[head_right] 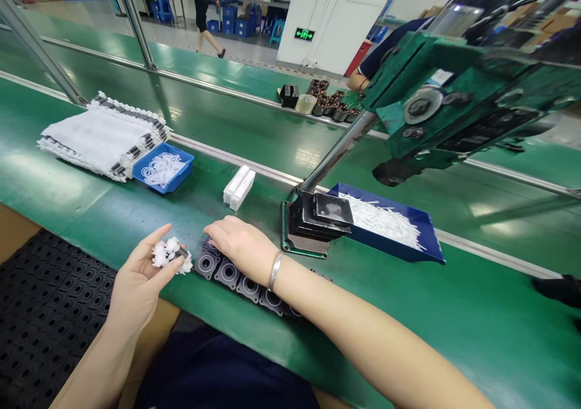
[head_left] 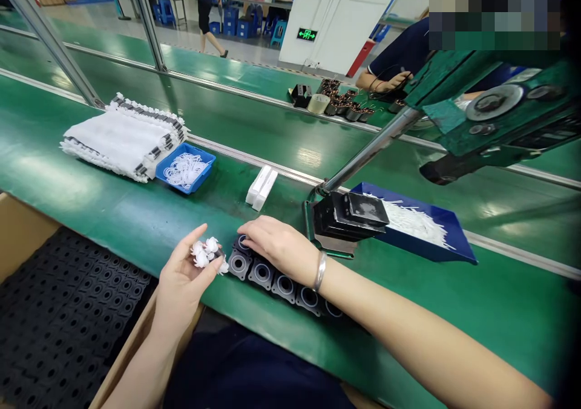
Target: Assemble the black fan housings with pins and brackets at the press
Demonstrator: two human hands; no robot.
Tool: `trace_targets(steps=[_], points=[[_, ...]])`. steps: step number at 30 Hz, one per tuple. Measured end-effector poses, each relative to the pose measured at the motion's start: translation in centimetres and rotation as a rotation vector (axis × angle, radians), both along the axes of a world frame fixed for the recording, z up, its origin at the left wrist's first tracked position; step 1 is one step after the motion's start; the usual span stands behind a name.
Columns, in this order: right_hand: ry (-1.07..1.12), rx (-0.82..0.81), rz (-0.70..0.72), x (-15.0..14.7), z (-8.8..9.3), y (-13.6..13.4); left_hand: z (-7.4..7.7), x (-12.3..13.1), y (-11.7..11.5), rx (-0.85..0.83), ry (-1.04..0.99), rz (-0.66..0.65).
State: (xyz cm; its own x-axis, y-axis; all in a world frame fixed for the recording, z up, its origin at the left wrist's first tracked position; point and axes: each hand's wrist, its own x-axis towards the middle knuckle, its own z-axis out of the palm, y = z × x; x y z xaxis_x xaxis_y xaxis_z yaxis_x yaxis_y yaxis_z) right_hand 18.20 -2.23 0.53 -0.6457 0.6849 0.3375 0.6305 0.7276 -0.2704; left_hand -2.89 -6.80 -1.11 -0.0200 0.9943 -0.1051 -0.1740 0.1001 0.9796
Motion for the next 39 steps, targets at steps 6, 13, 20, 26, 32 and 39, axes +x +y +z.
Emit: trace_targets(steps=[6,13,20,26,32,39], points=[[-0.041,-0.009,0.045,0.1,0.7,0.4,0.1,0.0,0.0,0.019,-0.015,-0.014],[0.336,-0.231,-0.087,1.9,4.1,-3.4,1.0,-1.0,-1.0,-0.037,0.034,-0.158],[0.546,-0.355,-0.052,1.2,3.1,-7.5,1.8,2.5,-2.5,0.118,0.192,-0.41],[0.724,-0.361,-0.166,3.4,3.0,-9.6,2.7,4.5,-3.1,0.055,0.148,-0.54],[0.934,-0.255,-0.543,9.0,3.4,-12.8,3.5,6.6,-3.6,-0.067,0.029,-0.389],[0.528,-0.176,-0.633,12.7,0.0,-17.3,3.8,9.3,-4.1,-0.128,-0.015,-0.391]])
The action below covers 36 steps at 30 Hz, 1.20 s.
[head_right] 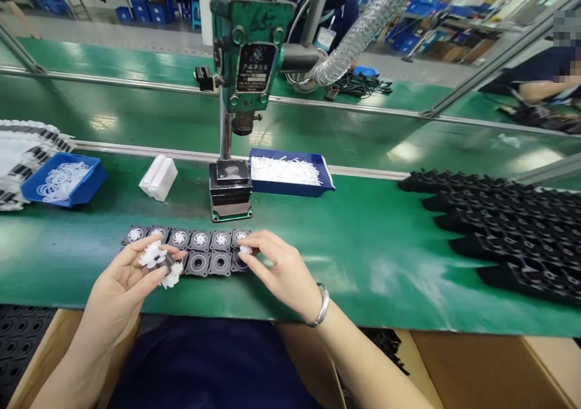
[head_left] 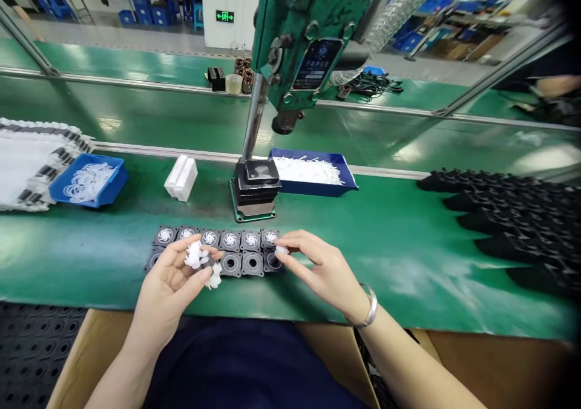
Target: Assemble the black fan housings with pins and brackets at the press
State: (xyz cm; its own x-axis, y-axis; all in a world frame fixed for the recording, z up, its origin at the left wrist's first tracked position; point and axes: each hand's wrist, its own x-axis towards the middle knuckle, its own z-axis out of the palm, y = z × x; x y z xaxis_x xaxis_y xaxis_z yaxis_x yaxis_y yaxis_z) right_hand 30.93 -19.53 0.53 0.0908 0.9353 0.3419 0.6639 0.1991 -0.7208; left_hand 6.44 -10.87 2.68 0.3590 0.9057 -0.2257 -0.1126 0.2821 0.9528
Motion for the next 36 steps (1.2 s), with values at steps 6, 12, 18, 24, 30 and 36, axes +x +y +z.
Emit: trace_targets(steps=[6,12,18,24,30,36], points=[[-0.161,0.065,0.106,0.8,-0.8,-0.7,0.1,1.7,-0.3,0.003,0.007,-0.056],[-0.126,0.096,0.171,-0.1,0.5,-0.6,-1.2,3.0,-1.2,-0.033,-0.065,-0.147],[-0.019,0.156,0.198,-3.0,-0.5,0.0,-1.7,4.4,-1.7,-0.09,-0.085,-0.193],[0.059,0.231,0.162,-3.0,-0.9,0.0,-1.8,4.1,-1.4,-0.072,-0.065,-0.175],[0.16,0.215,0.013,-1.8,0.4,-0.3,-1.8,4.0,-1.4,-0.033,-0.032,-0.126],[-0.037,0.171,0.043,-1.0,-0.6,0.1,-1.4,3.0,-0.7,0.014,0.014,-0.12]])
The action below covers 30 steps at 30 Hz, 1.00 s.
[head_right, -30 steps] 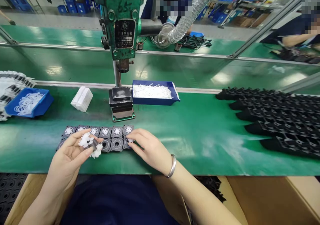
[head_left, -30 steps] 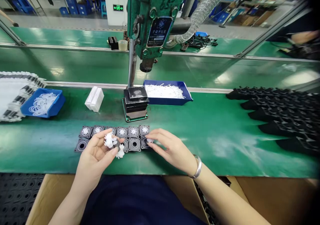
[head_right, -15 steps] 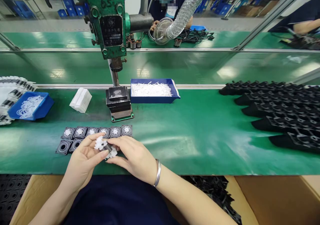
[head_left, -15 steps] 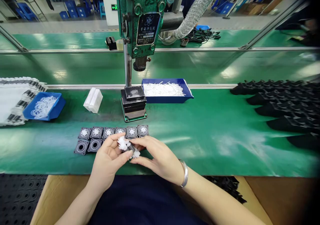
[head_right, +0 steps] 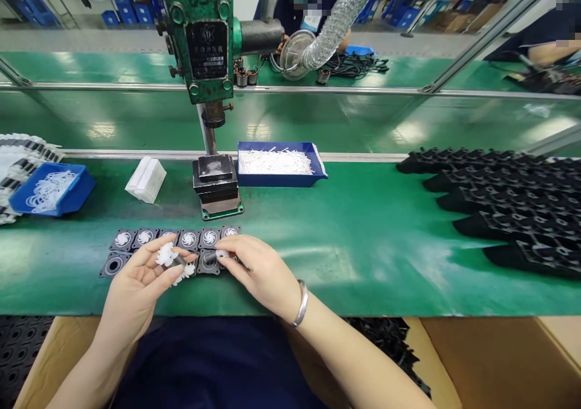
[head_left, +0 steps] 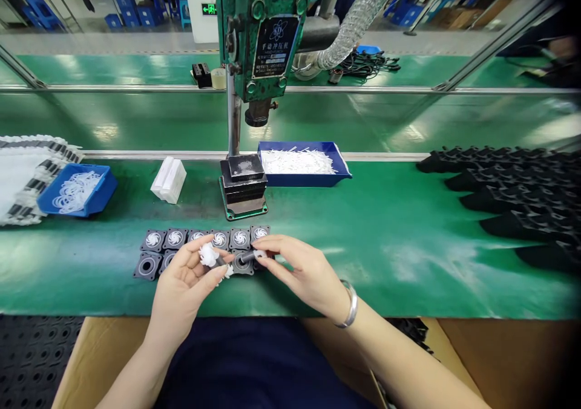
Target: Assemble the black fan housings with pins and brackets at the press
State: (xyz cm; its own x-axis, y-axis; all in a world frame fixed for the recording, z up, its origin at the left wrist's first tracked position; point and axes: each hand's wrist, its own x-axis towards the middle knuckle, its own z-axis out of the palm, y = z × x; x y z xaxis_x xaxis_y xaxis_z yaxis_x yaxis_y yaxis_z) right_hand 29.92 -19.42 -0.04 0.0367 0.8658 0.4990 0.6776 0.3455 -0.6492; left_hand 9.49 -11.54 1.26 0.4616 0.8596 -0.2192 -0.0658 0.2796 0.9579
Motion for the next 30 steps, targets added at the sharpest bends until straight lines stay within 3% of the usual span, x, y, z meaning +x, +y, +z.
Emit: trace_targets(steps=[4,8,12,16,22,26,30], points=[[-0.167,0.032,0.095,-0.5,-0.8,0.6,0.1,-0.6,0.0,-0.034,-0.014,-0.023],[-0.221,-0.02,0.193,-0.7,0.2,1.0,-0.3,-1.0,0.0,-0.027,-0.026,-0.035],[0.001,-0.066,0.199,-1.7,1.4,1.4,-0.9,-1.0,-0.3,0.05,0.024,-0.041],[0.193,-0.093,0.191,-3.6,1.5,2.1,-1.1,-1.2,-0.7,0.171,0.109,-0.09],[0.399,-0.139,0.158,-4.3,1.4,2.6,-0.4,-2.5,-0.2,0.057,0.079,-0.217],[0.581,-0.157,0.065,-3.5,1.2,3.0,-0.3,-3.5,0.5,0.032,0.045,-0.118],[0.239,-0.131,0.069,-3.4,0.2,3.5,-0.3,-4.5,1.3,0.058,0.021,0.04]])
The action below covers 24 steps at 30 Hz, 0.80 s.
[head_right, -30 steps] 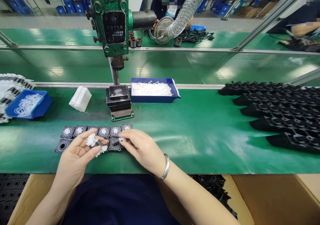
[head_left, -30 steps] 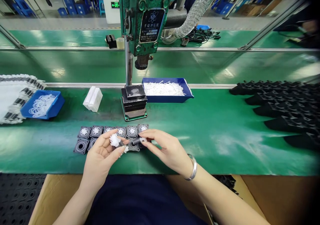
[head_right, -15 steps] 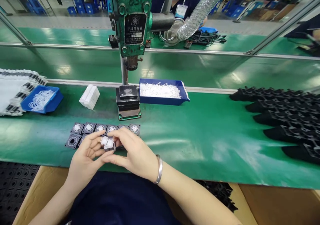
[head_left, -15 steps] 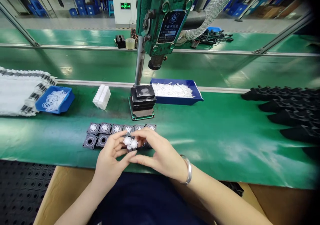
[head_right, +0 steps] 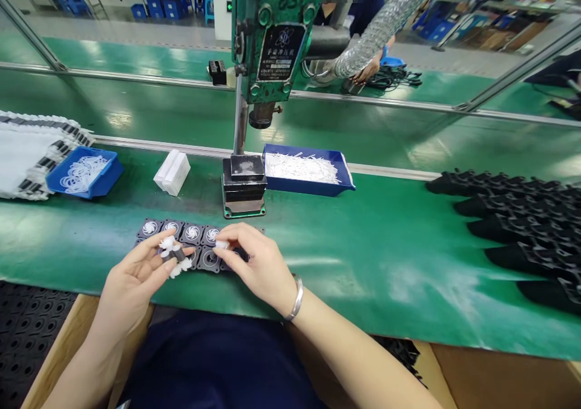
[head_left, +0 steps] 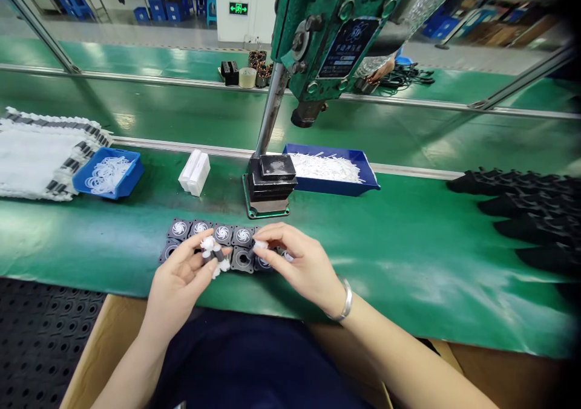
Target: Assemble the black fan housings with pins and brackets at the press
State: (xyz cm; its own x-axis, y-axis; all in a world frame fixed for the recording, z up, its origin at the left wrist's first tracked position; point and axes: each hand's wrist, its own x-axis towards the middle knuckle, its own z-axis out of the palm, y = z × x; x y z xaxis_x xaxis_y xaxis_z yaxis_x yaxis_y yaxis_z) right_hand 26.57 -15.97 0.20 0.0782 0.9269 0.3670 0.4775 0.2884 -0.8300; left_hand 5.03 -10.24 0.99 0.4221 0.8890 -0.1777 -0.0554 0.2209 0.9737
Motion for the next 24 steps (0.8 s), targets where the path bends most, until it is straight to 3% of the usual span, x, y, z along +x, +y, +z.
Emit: trace_targets(steps=[5,10,14,19,24], points=[[-0.263,0.13,0.115,-0.7,-1.5,0.4,0.1,-0.6,0.3,-0.015,-0.019,0.083],[-0.407,0.142,0.22,-0.5,-0.1,0.7,0.1,-0.4,0.1,-0.074,-0.082,0.141],[-0.248,0.049,0.243,-1.5,1.0,0.8,-0.2,-0.1,-0.1,-0.132,-0.131,0.1],[0.072,-0.102,0.317,-3.7,0.1,1.1,-0.5,0.0,-0.3,-0.15,-0.175,0.085],[0.247,-0.153,0.175,-3.7,0.6,1.7,-0.4,-1.0,0.2,-0.127,-0.194,0.19]])
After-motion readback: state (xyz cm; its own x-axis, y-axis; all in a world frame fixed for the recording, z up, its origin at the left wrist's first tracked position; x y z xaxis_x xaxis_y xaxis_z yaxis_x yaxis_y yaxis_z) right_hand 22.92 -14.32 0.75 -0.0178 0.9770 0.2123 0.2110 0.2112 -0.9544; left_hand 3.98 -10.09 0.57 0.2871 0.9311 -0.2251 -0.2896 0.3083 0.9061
